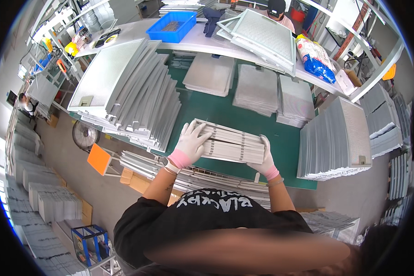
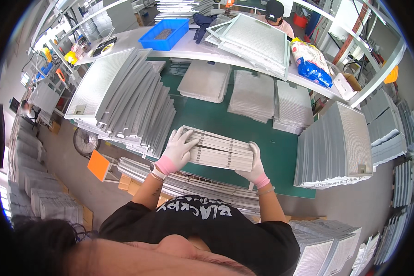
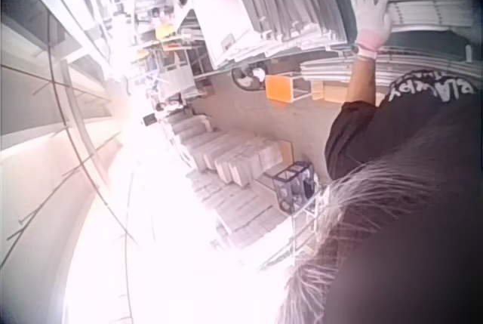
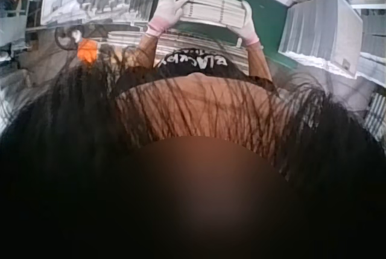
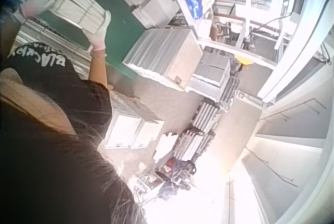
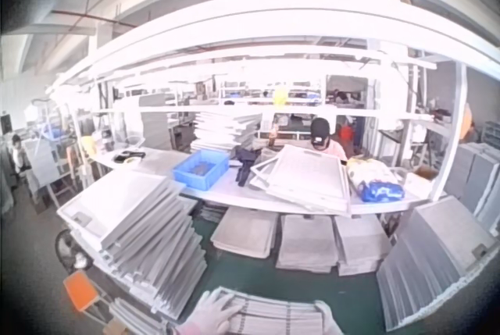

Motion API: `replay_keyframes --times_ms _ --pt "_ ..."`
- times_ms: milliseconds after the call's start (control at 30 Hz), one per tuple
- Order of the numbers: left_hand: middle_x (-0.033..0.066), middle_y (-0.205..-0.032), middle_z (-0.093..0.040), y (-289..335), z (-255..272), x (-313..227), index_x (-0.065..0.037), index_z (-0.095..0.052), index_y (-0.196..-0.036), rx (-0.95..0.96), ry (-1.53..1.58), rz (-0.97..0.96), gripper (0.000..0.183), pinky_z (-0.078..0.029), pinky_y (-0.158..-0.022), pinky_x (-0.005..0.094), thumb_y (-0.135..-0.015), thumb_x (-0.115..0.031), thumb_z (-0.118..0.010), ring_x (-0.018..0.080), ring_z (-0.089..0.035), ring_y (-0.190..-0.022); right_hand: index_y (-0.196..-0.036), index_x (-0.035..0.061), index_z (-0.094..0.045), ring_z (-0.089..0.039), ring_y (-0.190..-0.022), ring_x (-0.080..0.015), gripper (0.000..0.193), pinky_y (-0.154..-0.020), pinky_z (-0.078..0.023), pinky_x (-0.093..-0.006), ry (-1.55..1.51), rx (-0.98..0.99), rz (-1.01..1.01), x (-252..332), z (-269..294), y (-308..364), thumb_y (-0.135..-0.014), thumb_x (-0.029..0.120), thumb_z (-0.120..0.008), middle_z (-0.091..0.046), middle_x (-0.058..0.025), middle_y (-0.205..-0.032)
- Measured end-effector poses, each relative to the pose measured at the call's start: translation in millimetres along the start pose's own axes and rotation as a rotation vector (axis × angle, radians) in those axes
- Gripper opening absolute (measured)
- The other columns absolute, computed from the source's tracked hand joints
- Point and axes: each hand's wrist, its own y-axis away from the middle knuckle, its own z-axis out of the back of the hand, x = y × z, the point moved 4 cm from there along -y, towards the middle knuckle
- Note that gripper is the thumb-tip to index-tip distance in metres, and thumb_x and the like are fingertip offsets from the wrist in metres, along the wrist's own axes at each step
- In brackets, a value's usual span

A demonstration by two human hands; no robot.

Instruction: Sorting and stacking industrial mesh filters on a workbench and shelving unit.

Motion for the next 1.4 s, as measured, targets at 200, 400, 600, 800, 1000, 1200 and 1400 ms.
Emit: replay_keyframes --times_ms 200,400,600,800,1000,1200,1400 --pt "0.016 -0.135 -0.049 9 -6 7 -0.013 -0.068 -0.108 -0.084 0.114 -0.076 0.037 -0.02 -0.112 0.0621 -0.074 -0.006 -0.054 0.0464 -0.035 -0.131 -0.143 0.0078 -0.027 -0.038 -0.132 -0.0308 0.109 -0.111 -0.034 -0.0373 -0.013 0.014 -0.012 1 -1 -1 -0.052 0.009 -0.087 -0.03 -0.0169 -0.143" --pt "0.015 -0.134 -0.05 11 -7 4 -0.013 -0.07 -0.102 -0.104 0.111 -0.043 0.031 -0.019 -0.113 0.0615 -0.075 -0.008 -0.055 0.0451 -0.036 -0.131 -0.143 0.0082 -0.025 -0.039 -0.131 -0.031 0.11 -0.11 -0.036 -0.0372 0.033 0.01 0.015 3 -1 2 -0.052 0.01 -0.087 -0.03 -0.0171 -0.144" --pt "0.0126 -0.13 -0.055 23 -17 13 -0.015 -0.073 -0.092 -0.286 0.301 -0.119 0.025 -0.022 -0.112 0.0599 -0.071 -0.005 -0.063 0.0421 -0.04 -0.13 -0.144 0.0083 -0.024 -0.039 -0.131 -0.0306 0.112 -0.11 -0.036 -0.0377 0.032 0.014 0.027 0 -3 2 -0.052 0.01 -0.087 -0.03 -0.0166 -0.144" --pt "0.0102 -0.129 -0.057 20 -14 7 -0.017 -0.074 -0.086 -0.214 0.239 -0.127 0.023 -0.024 -0.111 0.0594 -0.07 -0.004 -0.066 0.0412 -0.042 -0.128 -0.144 0.0075 -0.026 -0.038 -0.133 -0.0302 0.11 -0.111 -0.034 -0.0371 -0.017 0.015 -0.018 -10 -3 8 -0.053 0.01 -0.086 -0.029 -0.0161 -0.145" --pt "0.0102 -0.127 -0.058 24 -9 2 -0.017 -0.074 -0.085 -0.231 0.207 -0.146 0.022 -0.026 -0.111 0.0591 -0.069 -0.004 -0.066 0.0394 -0.044 -0.126 -0.144 0.0065 -0.027 -0.038 -0.132 -0.0302 0.109 -0.111 -0.034 -0.037 -0.037 0.008 -0.034 -4 -3 7 -0.052 0.011 -0.087 -0.03 -0.0162 -0.145" --pt "0.0142 -0.132 -0.053 30 -14 11 -0.015 -0.073 -0.095 -0.163 0.189 -0.278 0.03 -0.026 -0.111 0.0565 -0.067 -0.006 -0.071 0.0385 -0.041 -0.129 -0.145 0.0054 -0.023 -0.039 -0.132 -0.0308 0.112 -0.111 -0.034 -0.0376 0.101 -0.004 0.04 -4 -4 5 -0.053 0.012 -0.087 -0.031 -0.018 -0.144" --pt "0.023 -0.155 -0.017 38 -37 63 -0.005 0.001 -0.152 -0.15 0.656 0.014 0.132 -0.019 -0.118 0.0393 -0.054 -0.013 -0.087 0.0377 -0.017 -0.144 -0.151 0.0065 0.005 -0.035 -0.137 -0.0334 0.133 -0.113 -0.032 -0.0384 -0.079 -0.053 0.025 -13 -5 7 -0.055 0.012 -0.087 -0.024 -0.0221 -0.15"
